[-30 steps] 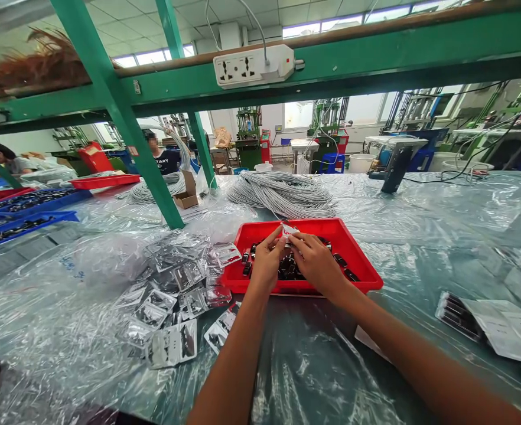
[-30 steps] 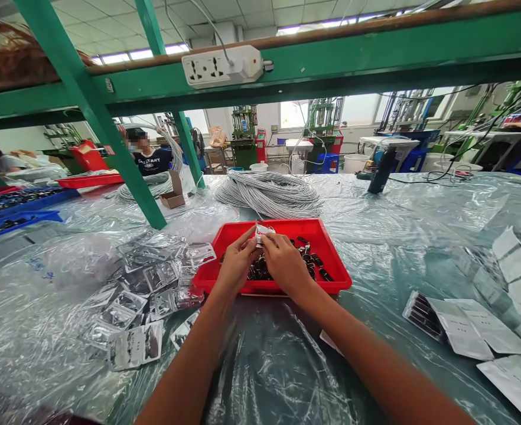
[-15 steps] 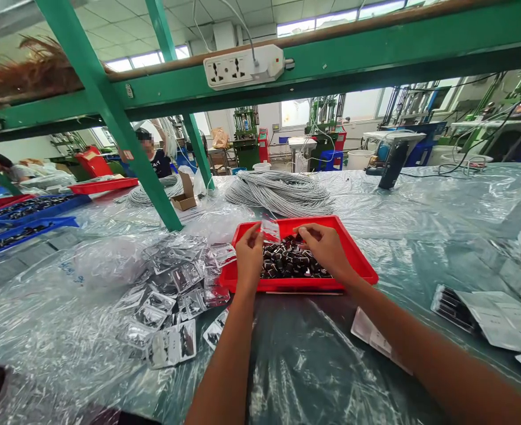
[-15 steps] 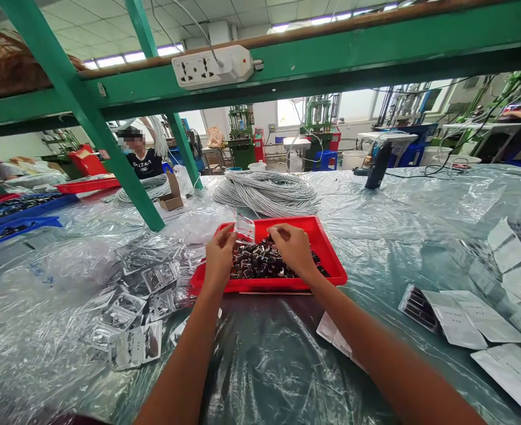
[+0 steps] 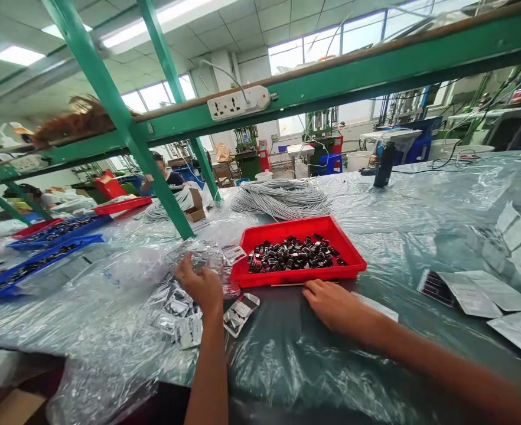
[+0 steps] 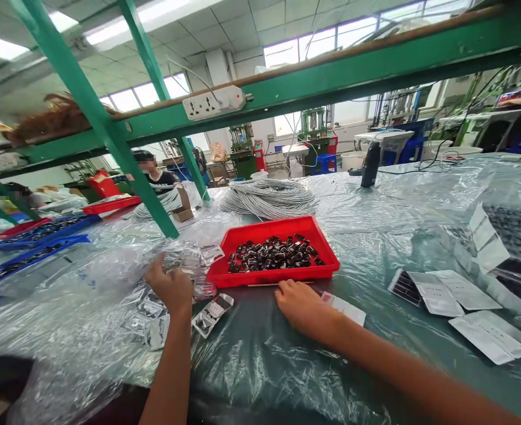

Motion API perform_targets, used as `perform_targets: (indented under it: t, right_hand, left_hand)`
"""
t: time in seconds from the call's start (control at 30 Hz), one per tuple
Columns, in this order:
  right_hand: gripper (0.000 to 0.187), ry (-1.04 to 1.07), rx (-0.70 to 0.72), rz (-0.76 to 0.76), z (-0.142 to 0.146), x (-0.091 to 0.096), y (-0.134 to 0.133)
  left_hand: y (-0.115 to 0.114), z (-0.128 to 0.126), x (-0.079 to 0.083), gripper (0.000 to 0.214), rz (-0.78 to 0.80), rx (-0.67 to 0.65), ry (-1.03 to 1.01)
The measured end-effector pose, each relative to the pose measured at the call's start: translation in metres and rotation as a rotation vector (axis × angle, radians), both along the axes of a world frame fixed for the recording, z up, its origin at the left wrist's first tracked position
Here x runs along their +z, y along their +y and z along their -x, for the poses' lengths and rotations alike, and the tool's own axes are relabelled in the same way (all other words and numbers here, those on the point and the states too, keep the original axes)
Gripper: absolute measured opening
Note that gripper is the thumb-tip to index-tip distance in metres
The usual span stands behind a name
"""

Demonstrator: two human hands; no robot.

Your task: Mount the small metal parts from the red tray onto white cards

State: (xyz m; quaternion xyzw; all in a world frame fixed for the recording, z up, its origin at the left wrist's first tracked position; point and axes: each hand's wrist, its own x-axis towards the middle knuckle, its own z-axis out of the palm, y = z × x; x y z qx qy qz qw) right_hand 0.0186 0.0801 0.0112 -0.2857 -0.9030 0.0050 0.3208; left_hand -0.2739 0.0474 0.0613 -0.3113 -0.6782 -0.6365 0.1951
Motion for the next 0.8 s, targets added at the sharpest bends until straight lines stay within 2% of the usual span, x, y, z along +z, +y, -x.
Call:
perform_targets:
  t: [0.07, 0.13, 0.27, 0.4, 0.47, 0.5, 0.63, 0.73, 0.8]
  right_hand:
    - [0.034, -0.062, -0.072, -0.063, 0.006, -0.025, 0.005]
    - [0.038, -0.101, -0.078, -0.069, 0.011, -0.032, 0.011]
    - [0.031, -0.063, 0.037, 0.083, 0.008, -0.014, 0.005]
    - [0.019, -0.034, 0.115, 0.238, -0.023, 0.018, -0.01]
    - [0.012, 0.037, 0.117, 0.327, -0.047, 0.035, -0.012]
    - [0.01, 0.141, 0.122, 0.411, -0.059, 0.044, -0.011]
    - [0.01, 0.845, 0.149, 0.811, -0.099, 0.068, -0.007]
    - [0.018, 1.078, 0.091, 0.891, -0.114, 0.069, -0.007]
    - [0.023, 1.142, 0.055, 0.926, -0.118, 0.063, -0.008]
  left_hand:
    - [-0.02, -0.004, -0.009, 0.05, 0.033, 0.004, 0.083]
    - [-0.042, -0.017, -0.017, 0.045, 0.038, -0.017, 0.133]
    - [-0.08, -0.065, -0.03, 0.033, 0.079, -0.14, 0.194]
    - [-0.099, -0.11, -0.043, 0.023, 0.163, -0.364, 0.242]
    - [-0.097, -0.126, -0.05, 0.02, 0.222, -0.522, 0.246]
    - [-0.092, -0.134, -0.052, 0.02, 0.265, -0.613, 0.242]
    - [-0.063, -0.176, -0.053, 0.028, 0.535, -1.006, 0.299]
    - [-0.043, -0.221, -0.048, 0.061, 0.76, -1.255, 0.462]
    - [-0.037, -0.249, -0.044, 0.076, 0.852, -1.331, 0.579]
